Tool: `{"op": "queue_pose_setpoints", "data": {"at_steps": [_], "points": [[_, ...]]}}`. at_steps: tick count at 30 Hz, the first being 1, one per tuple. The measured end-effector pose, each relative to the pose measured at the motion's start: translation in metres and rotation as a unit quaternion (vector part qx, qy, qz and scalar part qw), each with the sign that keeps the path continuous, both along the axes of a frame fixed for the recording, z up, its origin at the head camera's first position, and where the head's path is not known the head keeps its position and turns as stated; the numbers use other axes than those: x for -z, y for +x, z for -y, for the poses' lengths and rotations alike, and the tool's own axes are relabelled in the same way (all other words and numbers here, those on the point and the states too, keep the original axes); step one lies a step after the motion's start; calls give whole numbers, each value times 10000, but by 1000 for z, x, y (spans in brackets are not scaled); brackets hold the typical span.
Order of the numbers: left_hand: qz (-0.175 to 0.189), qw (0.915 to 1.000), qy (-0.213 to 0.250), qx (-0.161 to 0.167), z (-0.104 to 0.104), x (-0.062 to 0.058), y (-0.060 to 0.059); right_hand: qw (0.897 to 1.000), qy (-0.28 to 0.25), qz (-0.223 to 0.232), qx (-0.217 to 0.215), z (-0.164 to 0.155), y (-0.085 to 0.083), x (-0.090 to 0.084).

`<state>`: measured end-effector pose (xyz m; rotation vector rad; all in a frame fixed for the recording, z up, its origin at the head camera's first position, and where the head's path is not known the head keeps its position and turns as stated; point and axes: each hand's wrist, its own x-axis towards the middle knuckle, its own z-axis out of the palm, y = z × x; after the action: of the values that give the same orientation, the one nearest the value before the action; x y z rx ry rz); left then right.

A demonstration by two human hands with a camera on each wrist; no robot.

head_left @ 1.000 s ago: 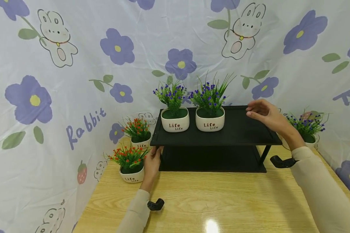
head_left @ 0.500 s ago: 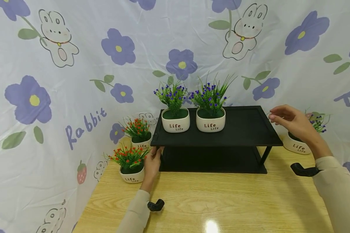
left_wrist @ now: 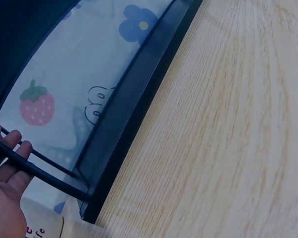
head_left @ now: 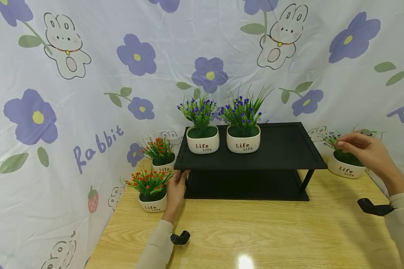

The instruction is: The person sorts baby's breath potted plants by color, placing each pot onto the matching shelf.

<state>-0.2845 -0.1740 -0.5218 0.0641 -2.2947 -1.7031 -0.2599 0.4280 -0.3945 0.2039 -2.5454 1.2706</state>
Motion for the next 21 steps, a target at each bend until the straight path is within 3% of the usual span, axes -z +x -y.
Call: {"op": "queue_pose_setpoints", "data": {"at_steps": [12,21], "points": [[86,9999,97,-59,1,3,1,9954,-108,-857,412,-37,12,11],[11,9999,114,-86,1,2,-1,9823,-780,-1276,1125,-57,13,9]]}}
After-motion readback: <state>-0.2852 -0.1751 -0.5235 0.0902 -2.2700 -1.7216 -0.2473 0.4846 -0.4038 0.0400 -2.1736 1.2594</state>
